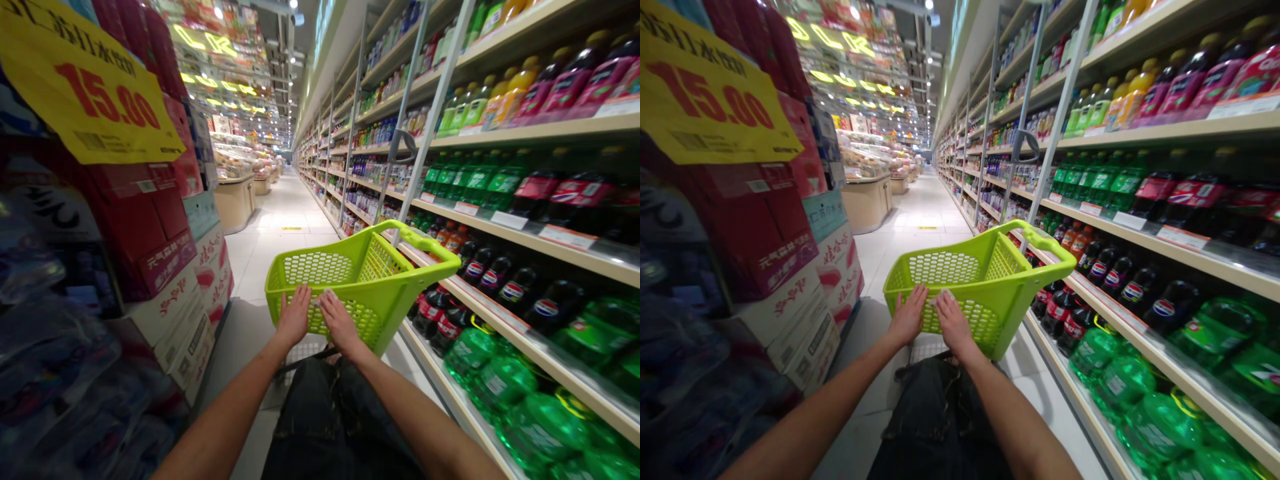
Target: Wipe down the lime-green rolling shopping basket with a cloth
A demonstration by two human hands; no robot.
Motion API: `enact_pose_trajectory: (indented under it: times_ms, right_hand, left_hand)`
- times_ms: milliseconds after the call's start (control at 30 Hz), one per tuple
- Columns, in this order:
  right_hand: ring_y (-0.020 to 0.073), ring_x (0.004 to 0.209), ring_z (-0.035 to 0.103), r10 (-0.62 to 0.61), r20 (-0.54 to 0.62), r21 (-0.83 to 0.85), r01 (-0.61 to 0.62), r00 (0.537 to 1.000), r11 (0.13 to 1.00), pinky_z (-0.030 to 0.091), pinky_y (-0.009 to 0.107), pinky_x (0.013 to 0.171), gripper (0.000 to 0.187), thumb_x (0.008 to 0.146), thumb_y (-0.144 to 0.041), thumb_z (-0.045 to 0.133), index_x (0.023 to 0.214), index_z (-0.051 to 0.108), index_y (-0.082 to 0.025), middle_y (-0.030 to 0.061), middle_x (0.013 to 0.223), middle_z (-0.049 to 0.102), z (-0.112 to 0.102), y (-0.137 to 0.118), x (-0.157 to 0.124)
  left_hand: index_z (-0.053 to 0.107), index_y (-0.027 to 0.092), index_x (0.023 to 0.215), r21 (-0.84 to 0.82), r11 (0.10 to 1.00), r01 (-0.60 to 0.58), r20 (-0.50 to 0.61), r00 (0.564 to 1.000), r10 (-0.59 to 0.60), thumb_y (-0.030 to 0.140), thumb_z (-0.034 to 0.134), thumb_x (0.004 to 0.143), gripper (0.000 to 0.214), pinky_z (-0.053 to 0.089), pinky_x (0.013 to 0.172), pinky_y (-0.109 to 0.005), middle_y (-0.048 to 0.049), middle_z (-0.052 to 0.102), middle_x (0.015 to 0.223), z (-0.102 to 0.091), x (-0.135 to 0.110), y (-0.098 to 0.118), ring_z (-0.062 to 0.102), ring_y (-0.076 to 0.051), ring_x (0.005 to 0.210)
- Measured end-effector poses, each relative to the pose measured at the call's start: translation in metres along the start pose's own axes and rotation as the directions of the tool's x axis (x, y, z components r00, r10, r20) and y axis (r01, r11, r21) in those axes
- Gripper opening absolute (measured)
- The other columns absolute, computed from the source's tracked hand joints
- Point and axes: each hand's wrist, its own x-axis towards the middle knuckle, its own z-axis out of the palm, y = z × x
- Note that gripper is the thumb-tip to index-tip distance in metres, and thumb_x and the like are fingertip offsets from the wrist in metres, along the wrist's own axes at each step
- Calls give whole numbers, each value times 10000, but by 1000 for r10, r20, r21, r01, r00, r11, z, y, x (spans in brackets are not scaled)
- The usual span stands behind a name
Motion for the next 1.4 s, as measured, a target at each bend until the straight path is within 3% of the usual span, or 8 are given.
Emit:
enact_pose_trajectory:
  times_ms: [133,300,367,567,733,933,1200,1400]
  right_hand:
    - [212,1211,401,-22,71,-33,24,997,999,433,414,942,340,849,-64,367,1123,561,-118,114,1130,595,6,5,-31]
    - [209,1298,236,23,-28,-11,-24,999,1000,343,446,1013,358,869,-117,376,1206,492,-152,97,1302,452,-8,12,-8]
    - [216,1295,244,55,-50,-34,-56,997,998,341,451,1012,353,869,-114,379,1198,501,-150,97,1294,462,-9,17,-3]
    - [204,1221,388,49,15,-69,-48,999,996,425,413,944,339,851,-65,366,1108,574,-136,107,1161,578,-1,21,-45]
    - [202,1301,231,75,-43,-53,-77,996,996,340,433,1014,366,872,-115,361,1213,489,-153,90,1304,451,-28,35,-27]
    - [196,1231,372,-1,-4,-143,0,1000,990,428,395,948,363,864,-59,316,1121,566,-120,92,1148,589,-27,56,-57]
    - [216,1291,254,99,-59,-117,-105,993,988,369,435,999,362,874,-109,357,1212,488,-115,110,1279,475,-41,61,-38]
    - [170,1272,298,90,-95,-123,-102,991,987,423,386,962,372,881,-85,305,1175,523,-151,93,1185,562,-45,69,-68]
  left_hand:
    - [212,127,1357,-5,999,-38,18,999,38,65,339,691,681,103,1056,-510,-66,167,1446,2,1,10,115,-199,1332]
    - [221,129,1355,7,999,-46,-12,999,46,60,327,695,672,96,1058,-508,-65,161,1448,5,5,16,119,-197,1331]
    - [222,127,1354,10,998,-61,-13,998,61,55,317,696,669,103,1055,-515,-70,166,1447,4,7,20,121,-199,1331]
    - [197,119,1361,4,991,-136,-6,991,136,50,334,669,709,89,1056,-516,-64,144,1451,-1,14,32,89,-195,1336]
    - [210,118,1357,-17,993,-118,7,993,118,51,316,678,690,110,1051,-522,-57,147,1450,-5,20,44,96,-186,1335]
    - [202,94,1355,-24,992,-126,74,989,128,78,365,646,727,99,1052,-528,-66,140,1450,-7,25,59,106,-190,1333]
    - [173,123,1364,22,986,-166,61,984,165,88,332,703,680,111,1053,-514,-60,129,1458,-8,31,78,59,-194,1338]
    - [158,106,1363,3,981,-195,78,978,195,101,356,683,708,101,1052,-522,-58,105,1460,-13,36,89,62,-193,1338]
